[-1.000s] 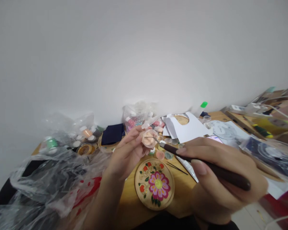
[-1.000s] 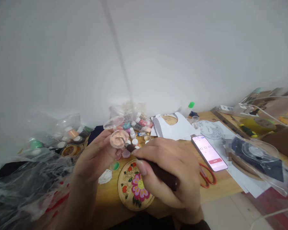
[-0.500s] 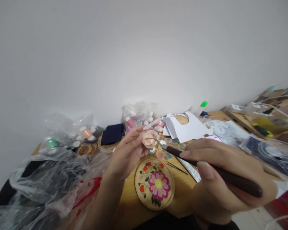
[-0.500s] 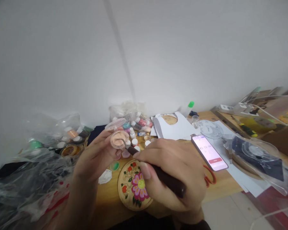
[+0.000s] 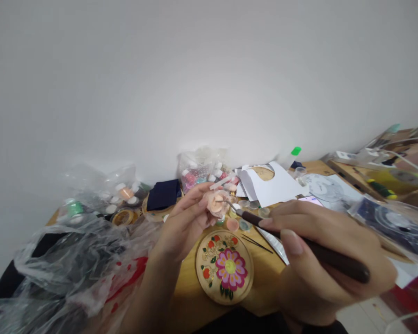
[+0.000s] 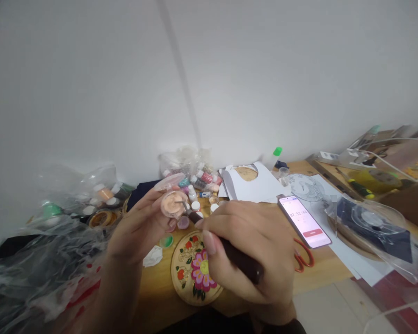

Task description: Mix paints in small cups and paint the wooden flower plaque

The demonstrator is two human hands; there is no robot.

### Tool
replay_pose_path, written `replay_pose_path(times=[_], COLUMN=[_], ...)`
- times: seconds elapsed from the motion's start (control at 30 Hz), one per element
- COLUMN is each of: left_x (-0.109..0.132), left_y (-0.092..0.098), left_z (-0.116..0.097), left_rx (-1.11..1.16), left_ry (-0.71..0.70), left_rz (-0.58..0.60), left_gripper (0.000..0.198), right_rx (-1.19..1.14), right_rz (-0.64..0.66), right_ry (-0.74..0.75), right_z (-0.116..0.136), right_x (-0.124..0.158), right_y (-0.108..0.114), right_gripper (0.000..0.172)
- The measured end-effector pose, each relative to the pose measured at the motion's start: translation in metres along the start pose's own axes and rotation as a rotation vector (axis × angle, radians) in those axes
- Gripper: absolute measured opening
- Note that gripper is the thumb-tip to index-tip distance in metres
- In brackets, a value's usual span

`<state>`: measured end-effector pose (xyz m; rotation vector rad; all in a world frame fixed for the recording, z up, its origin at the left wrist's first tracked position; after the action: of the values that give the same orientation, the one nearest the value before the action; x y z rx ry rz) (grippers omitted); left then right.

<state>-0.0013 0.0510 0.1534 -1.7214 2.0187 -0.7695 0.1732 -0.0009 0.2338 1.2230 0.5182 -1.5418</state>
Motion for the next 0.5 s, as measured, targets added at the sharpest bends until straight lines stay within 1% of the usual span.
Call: replay_pose_path(times=[0.07,0.2,0.37,0.43,0.5], left_x=[-0.0006,-0.0014,0.0000,0.0004,0.0004], left_y=[-0.0008,-0.0015,-0.0024,-0.0020,-0.0017], left_z=[0.0003,-0.0004,-0.0021,-0.0026,-0.0027], left_rx=[0.004,0.028,0.023,0.018,0.012], left_ry=[0.005,0.003,0.007,0.003,-0.008], left_rz=[0.002,-0.032,-0.019,-0.018,-0.005], left_gripper=[0.022,0.023,0.022,0.021,0.021], right_rx=[-0.020,-0.048,-0.041,-0.054,-0.051], right_rz=[0.017,0.031,0.046,0.063,0.048], right_ry=[0.005,0.013,0.003,0.025,0.043], right_z=[0.0009,0.0019,0.0002,0.0004,0.0007], right_x=[-0.0002,-0.0011,-0.0006,-0.0005,-0.0007], right_y=[-0.0005,-0.0005,0.0008,0.0003,0.0003], right_gripper=[0.011,0.010,0.011,0.010,0.010])
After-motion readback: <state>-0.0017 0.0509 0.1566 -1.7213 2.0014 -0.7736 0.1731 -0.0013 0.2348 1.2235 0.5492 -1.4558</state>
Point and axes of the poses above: each hand's wrist, its own x-axis away from the middle knuckle, its own y-axis out of the back of the hand, z = x × y, the point moved 4 cm from there along -x, towards the middle knuckle, and after that the axes turned 8 degrees about -z, right-handed, at the moved point
